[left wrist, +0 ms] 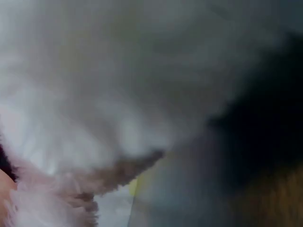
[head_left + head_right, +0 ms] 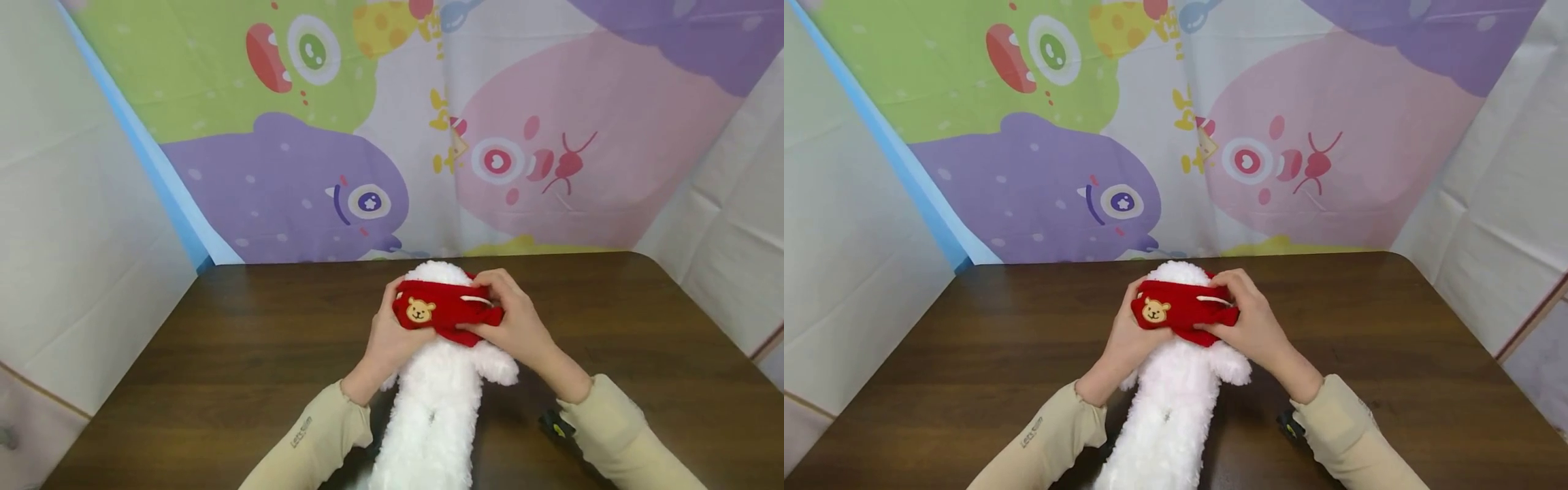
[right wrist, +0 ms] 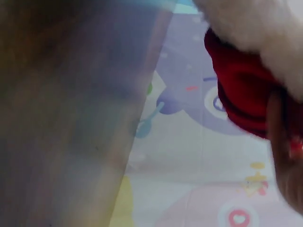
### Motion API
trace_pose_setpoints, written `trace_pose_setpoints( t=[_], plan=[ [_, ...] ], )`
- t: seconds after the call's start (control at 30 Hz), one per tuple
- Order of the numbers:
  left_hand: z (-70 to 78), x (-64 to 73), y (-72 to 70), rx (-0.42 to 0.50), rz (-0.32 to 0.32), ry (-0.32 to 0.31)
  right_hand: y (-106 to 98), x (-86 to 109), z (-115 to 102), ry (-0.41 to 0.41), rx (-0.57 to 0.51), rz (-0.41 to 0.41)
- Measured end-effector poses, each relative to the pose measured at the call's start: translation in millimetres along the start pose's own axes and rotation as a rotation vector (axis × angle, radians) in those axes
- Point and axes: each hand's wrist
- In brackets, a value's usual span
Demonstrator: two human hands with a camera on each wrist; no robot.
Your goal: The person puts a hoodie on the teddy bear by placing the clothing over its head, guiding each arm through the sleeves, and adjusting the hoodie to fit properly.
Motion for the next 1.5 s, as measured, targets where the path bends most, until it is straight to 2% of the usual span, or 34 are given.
trace_pose_setpoints(
  t=[0.17,0.3,0.4,0.5,0.63,0.73,0.87,0.93,1.0,1.2,1.27,1.37,1.5],
  plan=[
    [-2.2,0.5,2.5,0.003,0.045,0.018,7,4.5,-4,0.077,0.183,0.178],
    [-2.0,1.7,4.0,0.003,0.052,0.028,10,7.0,-6,0.114,0.212,0.260],
    [-1.2,2.5,5.0,-0.031,0.058,0.026,13,8.4,-8,0.164,0.206,0.276],
    [-1.3,3.4,5.3,-0.122,0.072,0.017,14,9.2,-9,0.245,0.173,0.229],
    [-3.1,3.6,3.1,-0.211,0.100,0.021,13,9.4,-9,0.334,0.093,0.102],
    [-4.4,2.6,0.8,-0.209,0.117,0.023,11,9.0,-8,0.317,0.062,0.004],
    [-6.3,1.4,-0.8,-0.192,0.113,-0.015,8,8.3,-5,0.284,0.032,-0.107],
    [-7.5,0.2,-1.8,-0.175,0.081,-0.034,6,7.6,-4,0.317,0.011,-0.140],
    [-7.8,-2.5,-4.6,-0.134,0.009,-0.016,3,6.5,-3,0.364,-0.017,-0.149],
    [-1.9,-13.8,-30.6,0.120,-0.346,0.003,-8,3.0,-2,0.510,-0.068,-0.098],
    [-1.2,-17.3,-42.1,0.180,-0.439,0.007,-8,2.5,-2,0.551,-0.074,-0.092],
    [-3.1,-20.8,-53.4,0.216,-0.508,0.065,-6,2.9,-3,0.569,-0.115,-0.103],
    [-6.7,-22.9,-58.4,0.222,-0.513,0.103,-3,1.6,-3,0.577,-0.175,-0.131]
  ],
)
Point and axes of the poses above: each hand's wrist, its own x-axis away from the middle knuckle, its own y-axis out of the palm, z = x × y, and after that the axes turned 13 degrees about y, right-handed
